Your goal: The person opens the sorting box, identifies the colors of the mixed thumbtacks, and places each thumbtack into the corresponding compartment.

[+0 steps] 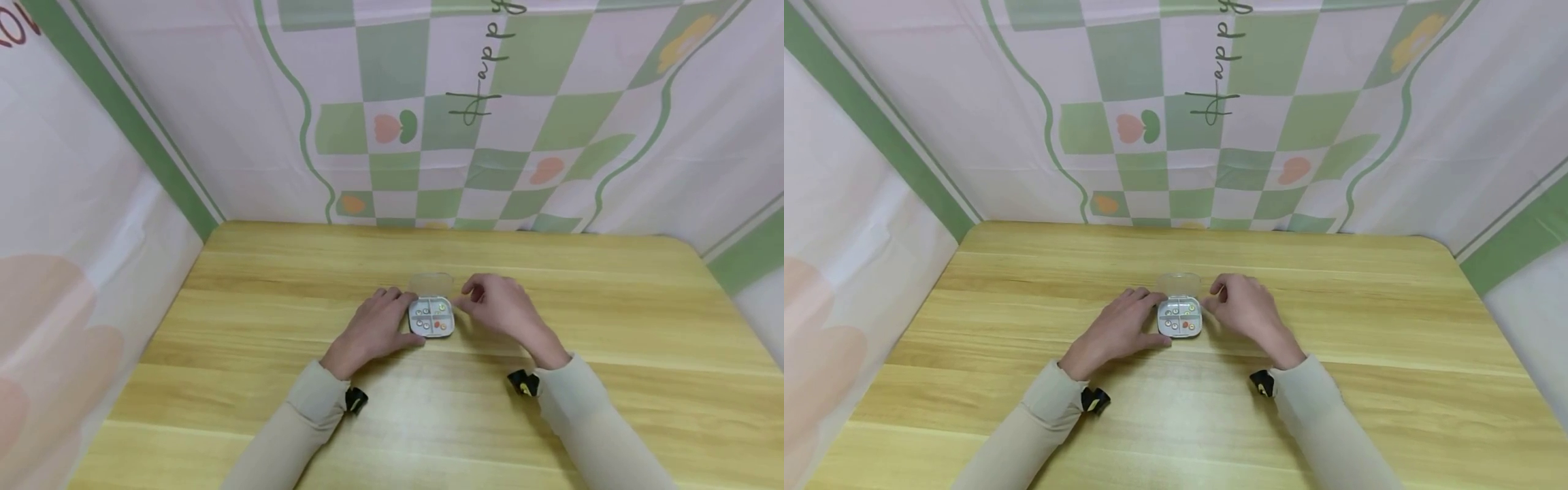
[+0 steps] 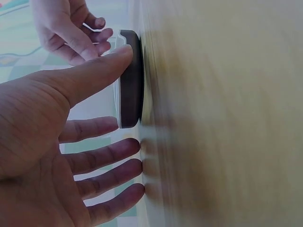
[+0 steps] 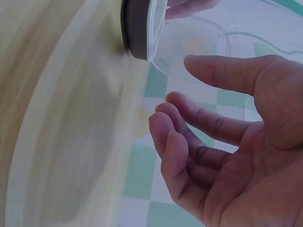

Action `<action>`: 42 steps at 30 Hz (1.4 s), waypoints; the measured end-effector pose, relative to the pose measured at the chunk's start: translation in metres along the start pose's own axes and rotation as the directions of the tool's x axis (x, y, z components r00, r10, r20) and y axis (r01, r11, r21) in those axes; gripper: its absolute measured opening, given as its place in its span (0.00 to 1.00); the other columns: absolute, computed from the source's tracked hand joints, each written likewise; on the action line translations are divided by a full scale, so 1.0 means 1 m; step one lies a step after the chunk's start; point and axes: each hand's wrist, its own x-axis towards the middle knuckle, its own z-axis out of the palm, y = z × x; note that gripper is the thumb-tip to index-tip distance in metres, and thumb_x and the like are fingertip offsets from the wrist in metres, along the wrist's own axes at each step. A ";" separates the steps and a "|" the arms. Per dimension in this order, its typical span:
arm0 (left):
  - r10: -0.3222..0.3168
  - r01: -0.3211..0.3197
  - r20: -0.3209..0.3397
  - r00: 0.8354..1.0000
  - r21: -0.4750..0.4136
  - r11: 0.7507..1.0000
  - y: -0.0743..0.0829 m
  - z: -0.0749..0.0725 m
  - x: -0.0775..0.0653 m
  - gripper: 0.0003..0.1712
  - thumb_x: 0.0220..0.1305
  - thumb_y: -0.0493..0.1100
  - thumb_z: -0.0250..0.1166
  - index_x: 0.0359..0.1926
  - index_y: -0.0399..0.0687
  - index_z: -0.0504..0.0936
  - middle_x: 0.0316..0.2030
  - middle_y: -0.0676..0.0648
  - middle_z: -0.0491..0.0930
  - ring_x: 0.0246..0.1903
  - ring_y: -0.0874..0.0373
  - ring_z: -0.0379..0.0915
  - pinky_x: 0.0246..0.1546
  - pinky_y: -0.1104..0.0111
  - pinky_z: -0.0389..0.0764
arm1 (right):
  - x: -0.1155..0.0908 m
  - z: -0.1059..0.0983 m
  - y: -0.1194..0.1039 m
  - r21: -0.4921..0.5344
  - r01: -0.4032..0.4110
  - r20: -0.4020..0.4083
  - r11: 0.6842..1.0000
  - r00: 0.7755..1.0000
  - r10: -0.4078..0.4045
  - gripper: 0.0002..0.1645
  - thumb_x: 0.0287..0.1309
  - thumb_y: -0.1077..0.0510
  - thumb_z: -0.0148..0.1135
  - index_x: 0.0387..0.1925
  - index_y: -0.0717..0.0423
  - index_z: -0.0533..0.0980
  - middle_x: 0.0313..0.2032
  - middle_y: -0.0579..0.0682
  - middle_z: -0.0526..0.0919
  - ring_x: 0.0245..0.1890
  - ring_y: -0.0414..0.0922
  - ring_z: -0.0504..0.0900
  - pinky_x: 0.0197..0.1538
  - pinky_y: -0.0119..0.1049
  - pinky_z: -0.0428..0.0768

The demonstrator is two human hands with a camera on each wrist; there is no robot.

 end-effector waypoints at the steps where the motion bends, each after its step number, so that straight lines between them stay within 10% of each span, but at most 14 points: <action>1: 0.000 0.000 0.000 1.000 -0.004 1.000 0.000 -0.001 0.000 0.44 0.48 0.66 0.64 0.63 0.50 0.66 0.54 0.48 0.70 0.52 0.52 0.65 0.51 0.60 0.67 | 0.000 -0.001 0.001 0.009 0.005 -0.009 1.000 1.000 -0.005 0.16 0.55 0.46 0.60 0.39 0.53 0.78 0.30 0.45 0.78 0.29 0.41 0.75 0.33 0.38 0.72; 17: -0.076 0.079 -0.083 0.994 0.037 0.996 -0.001 -0.005 -0.002 0.35 0.37 0.66 0.71 0.41 0.50 0.75 0.37 0.53 0.71 0.38 0.56 0.66 0.39 0.61 0.69 | 0.002 0.006 -0.001 0.380 0.131 0.054 0.916 0.985 -0.163 0.31 0.60 0.42 0.54 0.59 0.55 0.68 0.45 0.52 0.77 0.46 0.49 0.76 0.47 0.40 0.73; 23: -0.097 0.104 -0.110 0.989 0.063 0.993 -0.001 -0.004 -0.003 0.35 0.35 0.67 0.71 0.39 0.49 0.75 0.33 0.53 0.71 0.33 0.57 0.66 0.31 0.66 0.68 | 0.002 0.006 -0.003 0.351 0.102 0.050 0.931 0.991 -0.127 0.29 0.62 0.36 0.46 0.49 0.54 0.75 0.42 0.50 0.79 0.44 0.47 0.76 0.46 0.41 0.73; 29: -0.090 0.099 -0.129 0.988 0.067 0.993 -0.001 -0.003 -0.003 0.42 0.36 0.67 0.71 0.48 0.46 0.75 0.35 0.52 0.72 0.36 0.55 0.68 0.33 0.65 0.69 | 0.000 0.010 -0.006 0.333 0.121 0.080 0.935 0.985 -0.156 0.19 0.55 0.41 0.59 0.37 0.51 0.77 0.36 0.48 0.80 0.39 0.46 0.78 0.42 0.37 0.75; 42: 0.018 -0.018 -0.031 0.999 -0.027 0.999 0.000 -0.003 -0.001 0.42 0.51 0.67 0.61 0.62 0.49 0.68 0.51 0.48 0.73 0.46 0.54 0.68 0.48 0.62 0.67 | -0.004 0.020 -0.012 0.031 0.168 0.128 0.985 0.977 -0.171 0.42 0.41 0.45 0.71 0.56 0.64 0.70 0.48 0.56 0.77 0.45 0.50 0.75 0.46 0.45 0.72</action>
